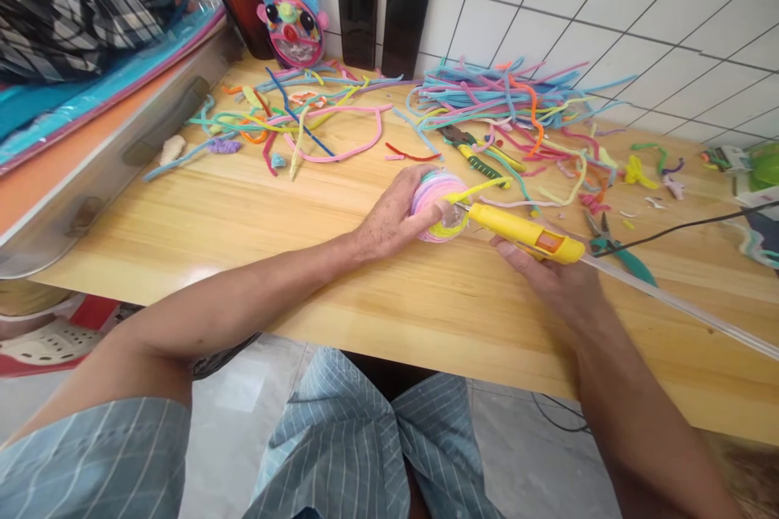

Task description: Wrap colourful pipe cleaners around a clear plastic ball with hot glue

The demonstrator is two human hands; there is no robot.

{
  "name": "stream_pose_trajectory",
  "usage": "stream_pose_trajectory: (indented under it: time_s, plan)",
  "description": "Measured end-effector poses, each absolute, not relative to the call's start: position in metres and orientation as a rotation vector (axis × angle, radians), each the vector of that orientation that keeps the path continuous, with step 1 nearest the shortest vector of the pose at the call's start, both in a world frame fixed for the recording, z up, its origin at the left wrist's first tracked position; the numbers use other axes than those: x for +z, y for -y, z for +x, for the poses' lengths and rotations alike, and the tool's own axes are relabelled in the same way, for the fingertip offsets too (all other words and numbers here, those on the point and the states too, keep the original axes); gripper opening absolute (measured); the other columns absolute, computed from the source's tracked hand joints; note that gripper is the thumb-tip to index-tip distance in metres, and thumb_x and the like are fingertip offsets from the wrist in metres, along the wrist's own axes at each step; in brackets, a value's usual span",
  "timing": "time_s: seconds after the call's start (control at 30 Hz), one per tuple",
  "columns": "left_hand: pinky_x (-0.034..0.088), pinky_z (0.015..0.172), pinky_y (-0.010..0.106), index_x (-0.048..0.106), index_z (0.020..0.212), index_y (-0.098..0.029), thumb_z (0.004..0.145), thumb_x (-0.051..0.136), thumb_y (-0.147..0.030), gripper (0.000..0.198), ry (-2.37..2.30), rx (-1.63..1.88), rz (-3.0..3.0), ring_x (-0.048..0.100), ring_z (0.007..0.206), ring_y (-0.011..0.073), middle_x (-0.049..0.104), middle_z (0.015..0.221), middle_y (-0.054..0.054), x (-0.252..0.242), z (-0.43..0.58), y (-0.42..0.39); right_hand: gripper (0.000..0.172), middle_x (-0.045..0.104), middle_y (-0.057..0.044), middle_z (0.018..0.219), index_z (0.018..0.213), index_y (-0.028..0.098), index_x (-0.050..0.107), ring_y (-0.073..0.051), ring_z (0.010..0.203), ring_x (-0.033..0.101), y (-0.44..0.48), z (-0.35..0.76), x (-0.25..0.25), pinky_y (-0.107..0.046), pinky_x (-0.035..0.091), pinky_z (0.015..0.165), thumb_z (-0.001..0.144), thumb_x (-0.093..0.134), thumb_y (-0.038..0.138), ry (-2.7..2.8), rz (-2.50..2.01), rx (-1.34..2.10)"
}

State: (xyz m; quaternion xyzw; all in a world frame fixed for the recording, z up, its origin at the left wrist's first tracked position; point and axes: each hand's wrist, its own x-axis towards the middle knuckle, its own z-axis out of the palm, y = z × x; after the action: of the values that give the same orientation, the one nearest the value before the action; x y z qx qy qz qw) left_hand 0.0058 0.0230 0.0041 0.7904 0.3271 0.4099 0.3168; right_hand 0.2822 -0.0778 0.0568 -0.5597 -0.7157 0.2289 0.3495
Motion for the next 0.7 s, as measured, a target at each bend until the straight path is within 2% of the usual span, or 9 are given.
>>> stream_pose_trajectory:
  time_s: [0.23, 0.5, 0.7]
  plan:
    - [0.052, 0.124, 0.049, 0.053, 0.152, -0.017, 0.105, 0.048, -0.081, 0.080, -0.858, 1.067, 2.068, 0.065, 0.141, 0.0326, 0.067, 0.153, 0.020, 0.0059, 0.0044, -0.0224, 0.023, 0.072, 0.000, 0.081, 0.089, 0.028, 0.073, -0.022, 0.079, 0.069, 0.0787, 0.2856, 0.0552, -0.034, 0.055, 0.068, 0.100, 0.078, 0.048, 1.819, -1.455, 0.599]
    - [0.052, 0.125, 0.051, 0.054, 0.152, -0.018, 0.105, 0.051, -0.079, 0.077, -0.849, 1.072, 2.068, 0.065, 0.142, 0.0340, 0.067, 0.155, 0.020, 0.0046, 0.0055, -0.0231, 0.015, 0.076, -0.001, 0.092, 0.089, 0.028, 0.073, -0.024, 0.087, 0.073, 0.0787, 0.2799, 0.0546, -0.039, 0.058, 0.079, 0.099, 0.078, 0.039, 1.833, -1.433, 0.578]
    - [0.052, 0.124, 0.049, 0.053, 0.152, -0.017, 0.105, 0.051, -0.078, 0.077, -0.849, 1.077, 2.063, 0.066, 0.141, 0.0327, 0.067, 0.153, 0.020, 0.0038, 0.0054, -0.0235, 0.021, 0.072, -0.001, 0.085, 0.085, 0.029, 0.069, -0.024, 0.083, 0.071, 0.0778, 0.2778, 0.0593, -0.038, 0.057, 0.073, 0.098, 0.078, 0.042, 1.850, -1.437, 0.599]
